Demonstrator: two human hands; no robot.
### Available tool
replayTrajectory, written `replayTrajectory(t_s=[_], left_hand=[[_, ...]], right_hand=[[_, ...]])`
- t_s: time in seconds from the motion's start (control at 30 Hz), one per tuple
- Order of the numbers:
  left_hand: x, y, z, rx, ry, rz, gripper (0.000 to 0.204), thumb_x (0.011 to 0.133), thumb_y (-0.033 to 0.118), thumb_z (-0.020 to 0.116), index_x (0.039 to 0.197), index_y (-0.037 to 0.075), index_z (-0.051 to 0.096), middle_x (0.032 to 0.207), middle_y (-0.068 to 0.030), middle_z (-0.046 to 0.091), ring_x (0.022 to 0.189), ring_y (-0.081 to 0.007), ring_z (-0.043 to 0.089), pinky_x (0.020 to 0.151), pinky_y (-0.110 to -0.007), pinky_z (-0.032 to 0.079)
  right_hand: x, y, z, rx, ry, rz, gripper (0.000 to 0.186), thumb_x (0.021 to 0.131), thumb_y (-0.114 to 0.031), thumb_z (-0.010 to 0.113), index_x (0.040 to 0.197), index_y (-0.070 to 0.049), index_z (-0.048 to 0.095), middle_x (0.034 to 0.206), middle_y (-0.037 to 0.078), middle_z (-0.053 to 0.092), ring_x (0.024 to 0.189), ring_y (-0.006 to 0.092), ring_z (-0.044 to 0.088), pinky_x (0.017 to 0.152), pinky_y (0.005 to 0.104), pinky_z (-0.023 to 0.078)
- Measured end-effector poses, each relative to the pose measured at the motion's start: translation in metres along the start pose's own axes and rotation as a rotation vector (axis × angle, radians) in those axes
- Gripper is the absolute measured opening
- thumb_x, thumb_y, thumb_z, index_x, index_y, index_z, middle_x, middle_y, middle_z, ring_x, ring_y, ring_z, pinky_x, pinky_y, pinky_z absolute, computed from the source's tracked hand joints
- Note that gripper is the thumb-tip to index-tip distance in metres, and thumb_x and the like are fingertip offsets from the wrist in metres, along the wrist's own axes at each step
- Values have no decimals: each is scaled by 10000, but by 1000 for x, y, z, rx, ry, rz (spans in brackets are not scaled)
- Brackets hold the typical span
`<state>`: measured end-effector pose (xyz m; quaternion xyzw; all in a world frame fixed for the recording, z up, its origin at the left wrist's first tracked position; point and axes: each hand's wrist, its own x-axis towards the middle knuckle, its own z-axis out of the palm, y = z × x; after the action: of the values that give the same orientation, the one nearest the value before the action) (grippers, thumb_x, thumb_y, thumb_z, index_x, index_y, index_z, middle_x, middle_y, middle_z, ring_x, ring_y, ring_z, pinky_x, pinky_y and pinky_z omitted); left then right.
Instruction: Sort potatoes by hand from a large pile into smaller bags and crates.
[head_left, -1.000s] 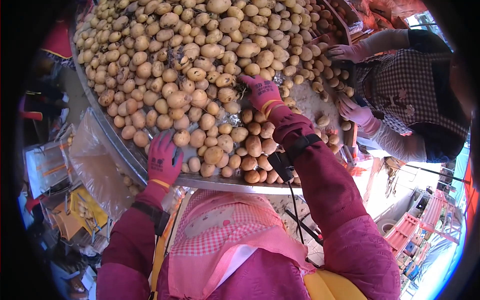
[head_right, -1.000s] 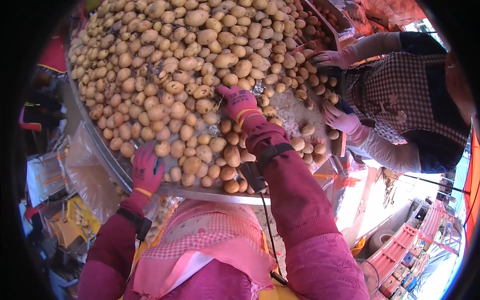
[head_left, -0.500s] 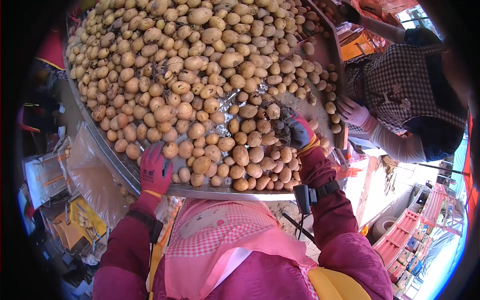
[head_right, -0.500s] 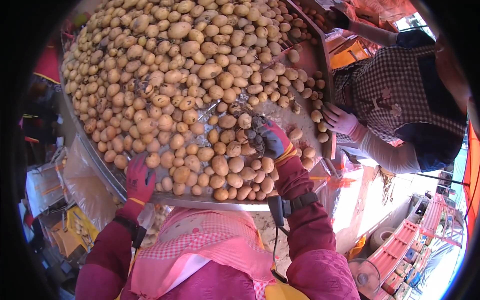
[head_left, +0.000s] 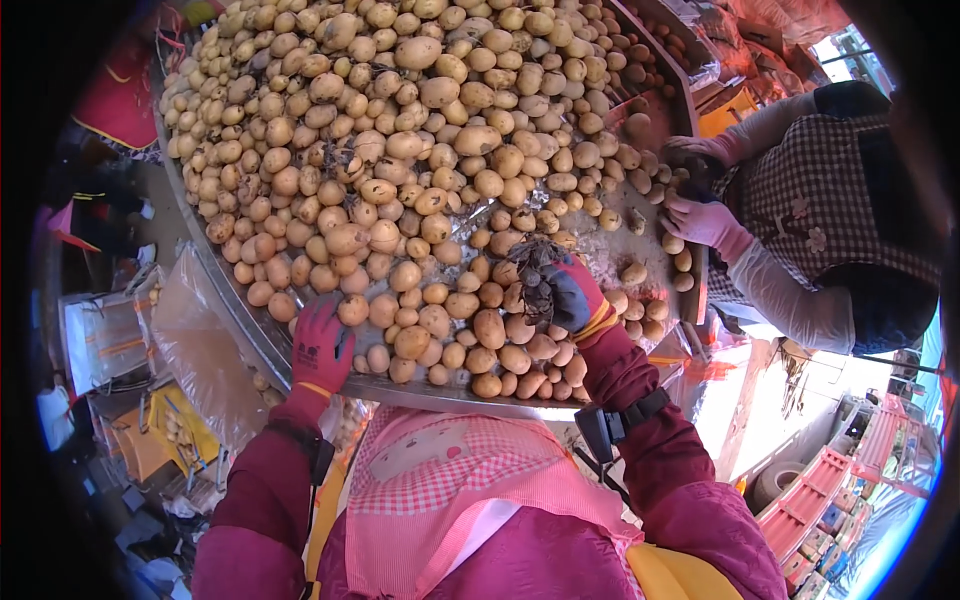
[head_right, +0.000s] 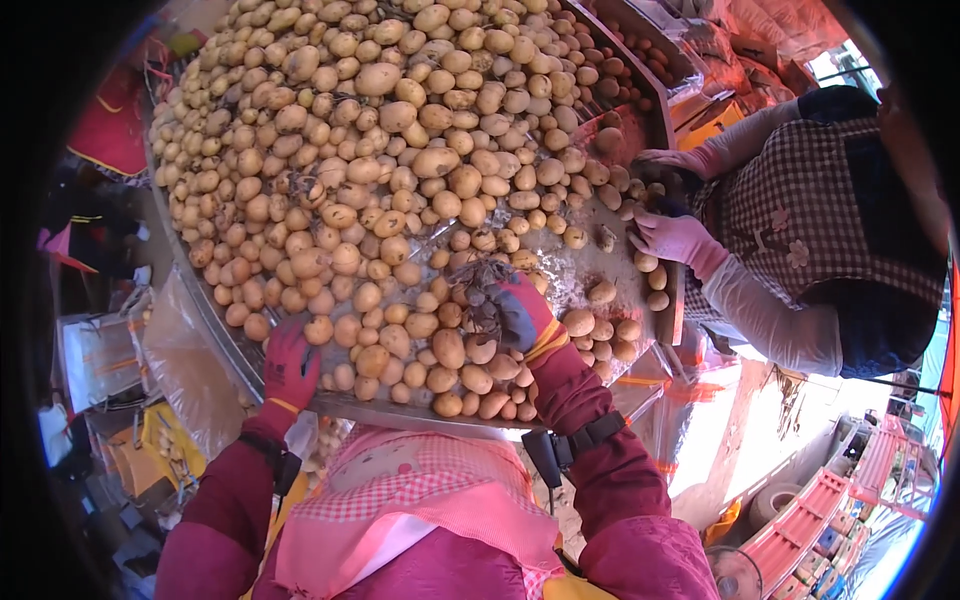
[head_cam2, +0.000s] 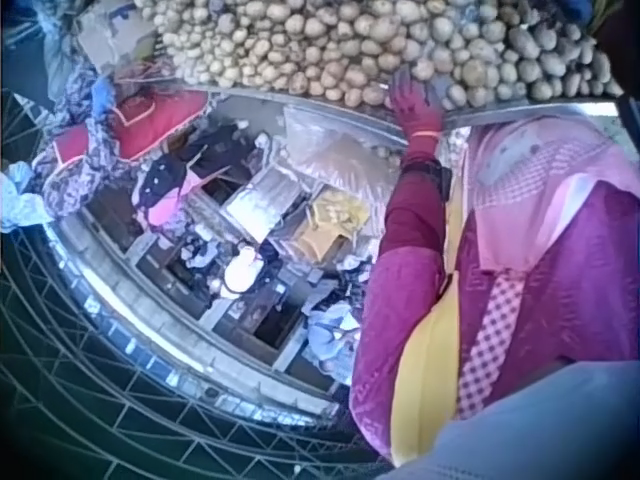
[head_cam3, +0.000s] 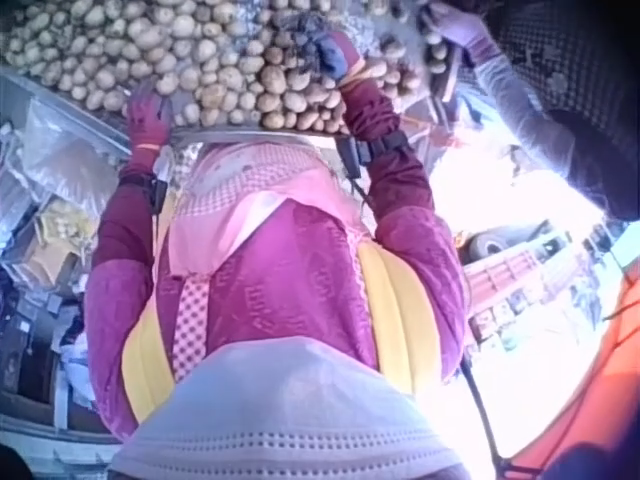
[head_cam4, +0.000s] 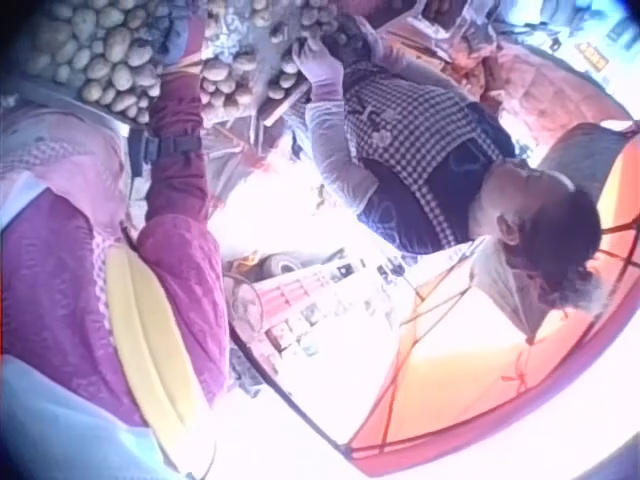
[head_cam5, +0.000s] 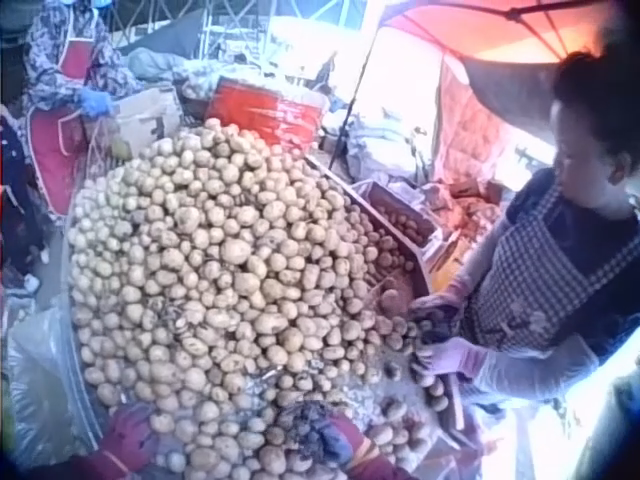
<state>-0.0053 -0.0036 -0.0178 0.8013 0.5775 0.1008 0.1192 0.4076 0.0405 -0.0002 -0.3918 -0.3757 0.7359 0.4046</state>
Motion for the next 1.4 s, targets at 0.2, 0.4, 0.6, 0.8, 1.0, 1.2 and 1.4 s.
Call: replayTrajectory(t_s=[0.2, 0.4, 0.6, 0.8, 1.0, 1.2, 1.4], left_hand=[[-5, -2, 0, -19, 33, -35, 413, 840, 212, 680, 1204, 30, 610, 1349, -191, 536, 1294, -410, 454, 1102, -514, 364], [8, 31, -22, -338, 458, 11, 552, 828, 144, 707, 1351, 61, 546, 1373, -175, 527, 1272, -355, 497, 1086, -439, 392], [31, 76, -35, -1648, -354, 162, 614, 1049, 441, 426, 1499, 28, 361, 1455, -128, 486, 1308, -227, 502, 1112, -350, 401], [0, 64, -45, -2449, -533, -257, 463, 1071, 310, 432, 1468, 75, 398, 1358, -84, 556, 1201, -172, 576, 988, -320, 508], [-1, 14, -29, -2286, -803, -715, 408, 1037, 433, 492, 1221, 86, 603, 797, 11, 614, 598, -127, 573, 495, -250, 484], [1, -33, -36, -2560, -387, -784, 404, 1041, 413, 496, 1261, 87, 588, 720, 57, 515, 532, -58, 418, 445, -188, 345], [19, -13, -48, -2441, -380, -804, 407, 1030, 411, 524, 1270, 88, 584, 755, 34, 596, 528, -57, 432, 456, -201, 349]], right_hand=[[5, 12, 10, -48, 240, 3, 456, 827, 59, 530, 1275, -15, 573, 1099, 41, 658, 966, 155, 632, 850, 272, 527], [-3, -19, 72, -970, -162, -71, 454, 775, 49, 592, 1206, -95, 602, 1121, 106, 632, 1028, 303, 624, 857, 377, 522], [5, -36, 178, -1092, -545, -378, 487, 740, -38, 652, 1212, -156, 627, 1323, 162, 544, 1223, 374, 509, 1006, 457, 445], [13, -26, 228, -1604, -200, -556, 535, 751, -298, 751, 1246, -149, 617, 1482, 188, 411, 1338, 451, 393, 1079, 536, 377], [14, -11, 218, -1146, -208, -302, 795, 776, -508, 771, 1426, -141, 498, 1484, 225, 409, 1355, 403, 425, 1125, 488, 362], [91, -27, 128, -1047, 329, -49, 598, 892, -419, 672, 1412, -160, 532, 1314, 201, 578, 1197, 352, 579, 1018, 415, 458], [238, -54, 120, -1260, 540, -209, 429, 895, -333, 660, 1291, -179, 600, 1239, 194, 583, 1109, 387, 602, 936, 468, 498]])
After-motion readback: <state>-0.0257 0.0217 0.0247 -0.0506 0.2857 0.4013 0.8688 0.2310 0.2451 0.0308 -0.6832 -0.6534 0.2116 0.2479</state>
